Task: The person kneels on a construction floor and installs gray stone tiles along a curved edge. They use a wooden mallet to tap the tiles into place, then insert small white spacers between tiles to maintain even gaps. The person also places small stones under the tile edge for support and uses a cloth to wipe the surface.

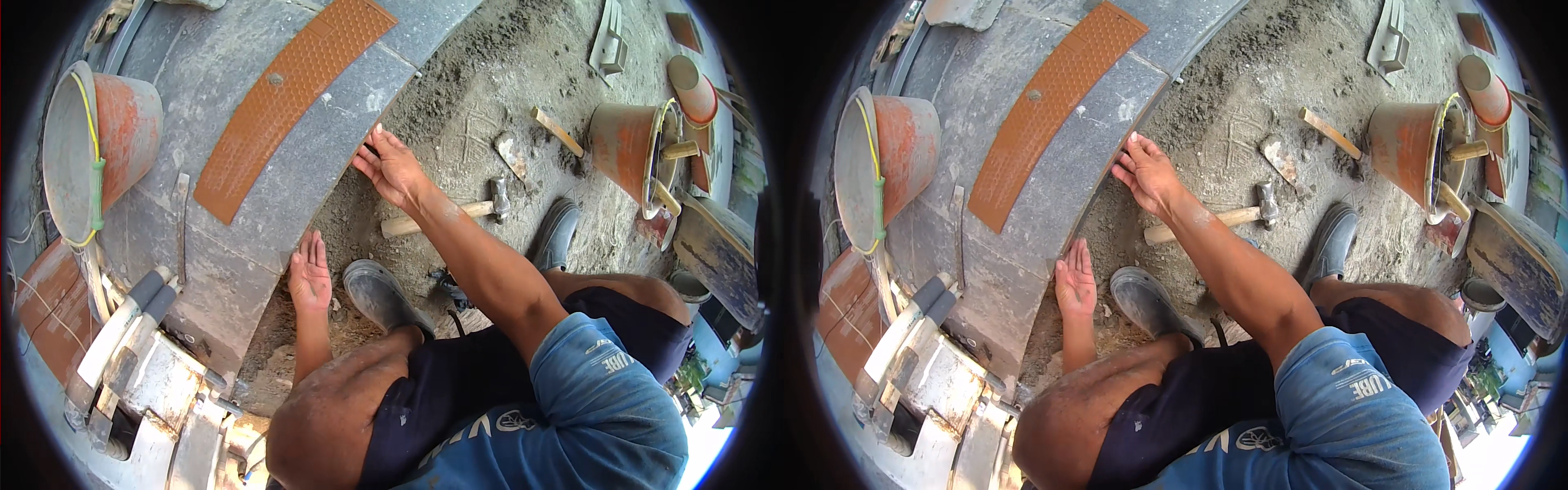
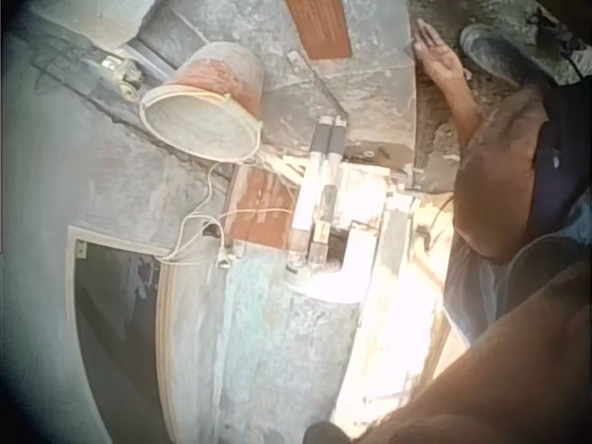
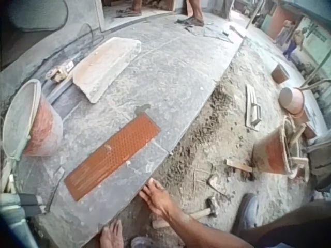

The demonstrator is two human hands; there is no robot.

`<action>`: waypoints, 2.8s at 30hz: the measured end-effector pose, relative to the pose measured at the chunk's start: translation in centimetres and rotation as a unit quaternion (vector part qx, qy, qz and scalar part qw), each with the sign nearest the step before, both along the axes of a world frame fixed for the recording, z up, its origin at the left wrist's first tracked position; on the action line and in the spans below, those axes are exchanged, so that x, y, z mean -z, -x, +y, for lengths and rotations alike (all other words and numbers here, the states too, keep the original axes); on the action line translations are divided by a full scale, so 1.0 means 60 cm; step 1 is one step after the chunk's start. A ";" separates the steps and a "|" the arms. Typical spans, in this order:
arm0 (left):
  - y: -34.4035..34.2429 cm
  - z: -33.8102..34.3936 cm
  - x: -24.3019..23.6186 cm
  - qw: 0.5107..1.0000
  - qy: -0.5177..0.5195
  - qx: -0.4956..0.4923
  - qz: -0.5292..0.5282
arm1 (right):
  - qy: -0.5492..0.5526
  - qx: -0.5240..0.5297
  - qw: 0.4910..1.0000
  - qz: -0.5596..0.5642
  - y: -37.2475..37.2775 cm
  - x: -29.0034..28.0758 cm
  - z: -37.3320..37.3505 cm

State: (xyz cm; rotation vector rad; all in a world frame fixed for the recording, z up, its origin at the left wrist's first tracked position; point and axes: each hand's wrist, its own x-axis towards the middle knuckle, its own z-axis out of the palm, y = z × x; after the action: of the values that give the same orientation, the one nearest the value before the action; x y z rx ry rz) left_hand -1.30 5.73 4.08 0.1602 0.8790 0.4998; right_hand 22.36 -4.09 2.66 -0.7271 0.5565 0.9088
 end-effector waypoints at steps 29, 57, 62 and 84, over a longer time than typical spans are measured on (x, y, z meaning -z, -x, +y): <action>-0.025 -0.048 -0.092 0.668 -0.530 0.471 0.226 | 0.023 -0.005 0.999 -0.029 0.006 -0.001 0.009; -0.215 -0.128 0.072 0.964 -0.021 -0.263 -0.006 | -0.031 -0.013 0.999 0.010 -0.002 0.007 -0.011; -0.212 -0.126 0.074 0.967 -0.037 -0.253 0.009 | -0.032 -0.007 0.999 0.000 0.001 -0.007 -0.008; -0.206 -0.116 0.083 0.959 0.020 -0.281 -0.037 | 0.562 -0.464 0.600 -0.330 -0.010 -0.085 -0.386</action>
State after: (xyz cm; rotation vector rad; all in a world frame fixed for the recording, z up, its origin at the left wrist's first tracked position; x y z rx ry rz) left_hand 11.05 -1.24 -0.87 -0.1533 0.8574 1.0113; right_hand 22.93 -27.24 7.78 -2.5822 -0.0771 1.0385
